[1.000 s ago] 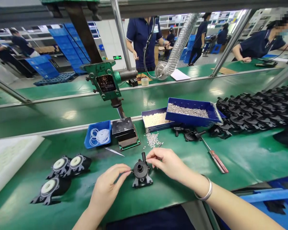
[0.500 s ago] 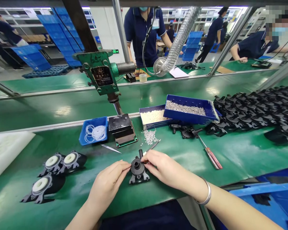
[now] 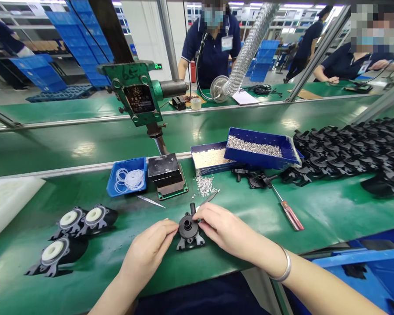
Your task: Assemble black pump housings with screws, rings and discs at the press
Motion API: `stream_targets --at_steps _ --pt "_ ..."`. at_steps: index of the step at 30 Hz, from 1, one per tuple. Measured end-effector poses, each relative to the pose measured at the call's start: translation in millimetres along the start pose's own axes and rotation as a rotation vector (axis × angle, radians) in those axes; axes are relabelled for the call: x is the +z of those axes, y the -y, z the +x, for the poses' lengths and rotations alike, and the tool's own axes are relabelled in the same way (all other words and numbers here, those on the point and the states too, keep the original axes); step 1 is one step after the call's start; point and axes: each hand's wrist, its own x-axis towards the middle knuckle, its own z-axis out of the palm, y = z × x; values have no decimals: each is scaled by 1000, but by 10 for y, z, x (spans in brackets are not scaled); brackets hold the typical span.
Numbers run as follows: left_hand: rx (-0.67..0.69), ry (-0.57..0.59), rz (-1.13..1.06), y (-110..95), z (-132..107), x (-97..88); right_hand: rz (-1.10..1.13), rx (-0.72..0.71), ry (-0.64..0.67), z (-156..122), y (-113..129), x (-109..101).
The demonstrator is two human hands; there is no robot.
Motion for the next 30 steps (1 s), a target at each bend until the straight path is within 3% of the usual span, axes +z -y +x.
stream_targets --at_steps 4,9,13,20,27,30 --pt "65 -14 19 4 -1 1 0 1 -12 -7 -15 18" --pt "-29 -18 -67 2 -4 7 -57 -57 -39 -13 -61 48" --pt "52 -42 6 -6 -2 0 -93 -93 -27 -26 -79 62" --pt "17 -27 -11 33 -42 29 -64 0 -66 -139 -60 55" --pt "211 5 146 35 -66 22 -119 7 -75 -275 -119 209" --pt "206 0 138 51 -86 47 -168 -24 -113 -324 -167 296"
